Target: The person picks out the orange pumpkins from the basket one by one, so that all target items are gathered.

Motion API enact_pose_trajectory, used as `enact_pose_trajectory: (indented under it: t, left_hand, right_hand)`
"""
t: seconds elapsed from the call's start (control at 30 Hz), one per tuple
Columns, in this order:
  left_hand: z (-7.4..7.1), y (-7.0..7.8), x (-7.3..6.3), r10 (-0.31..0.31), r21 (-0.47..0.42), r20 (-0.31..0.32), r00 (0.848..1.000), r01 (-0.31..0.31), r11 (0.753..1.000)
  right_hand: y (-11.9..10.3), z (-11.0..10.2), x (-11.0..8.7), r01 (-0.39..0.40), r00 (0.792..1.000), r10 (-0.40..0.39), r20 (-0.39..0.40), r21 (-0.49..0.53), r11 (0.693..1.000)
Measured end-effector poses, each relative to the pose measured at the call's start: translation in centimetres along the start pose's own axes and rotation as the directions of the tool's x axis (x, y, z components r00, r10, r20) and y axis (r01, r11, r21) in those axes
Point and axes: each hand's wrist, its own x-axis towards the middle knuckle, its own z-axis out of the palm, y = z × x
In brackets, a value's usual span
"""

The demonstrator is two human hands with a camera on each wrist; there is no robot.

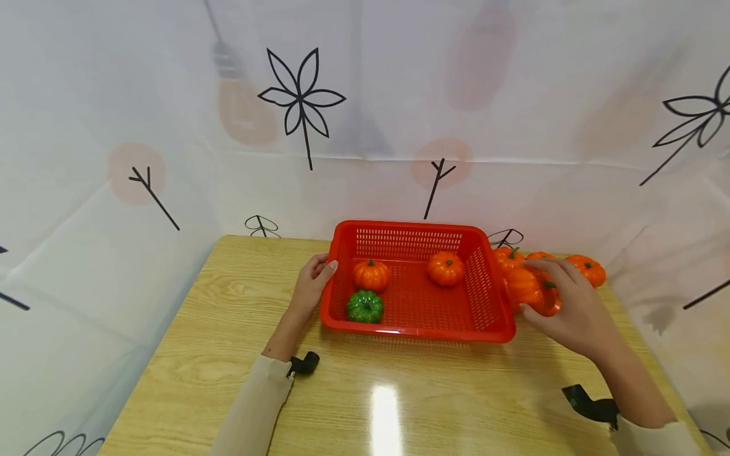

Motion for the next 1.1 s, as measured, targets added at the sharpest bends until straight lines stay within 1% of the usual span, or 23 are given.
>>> enact_pose_trajectory:
  t: [0.17, 0.37, 0.63, 0.83, 0.97, 1.1]
  left_hand:
    - [-0.1, 0.0, 0.0, 0.001, -0.001, 0.004, 1.0, -0.001, 1.0]
    - [-0.1, 0.1, 0.1, 0.008, 0.006, 0.006, 1.0, -0.009, 1.0]
    - [-0.2, 0.0, 0.1, 0.006, 0.004, 0.01, 1.0, -0.006, 1.0]
    - [-0.2, -0.4, 0.1, 0.01, 0.0, 0.006, 1.0, -0.01, 1.0]
    - [-0.1, -0.5, 0.2, 0.013, -0.003, 0.012, 1.0, -0.013, 1.0]
    - [-0.1, -0.5, 0.2, 0.011, -0.012, 0.011, 1.0, -0.011, 1.0]
  right_hand:
    - [1.8, -0.7, -0.6, -0.041, 0.999, 0.041, -0.011, -0.005, 0.999]
    - [3.7, -1.3, -1.5, -0.117, 0.993, 0.117, 0.027, -0.005, 0.993]
    - [6.5, -2.1, -2.3, -0.13, 0.991, 0.131, 0.018, -0.05, 0.99]
    - [8.4, -2.5, -2.9, -0.189, 0.98, 0.192, 0.057, -0.052, 0.981]
    - [10.0, -2.5, -3.4, -0.204, 0.976, 0.208, 0.071, -0.063, 0.977]
    - [11.9, -2.5, -3.5, -0.216, 0.971, 0.222, 0.085, -0.079, 0.973]
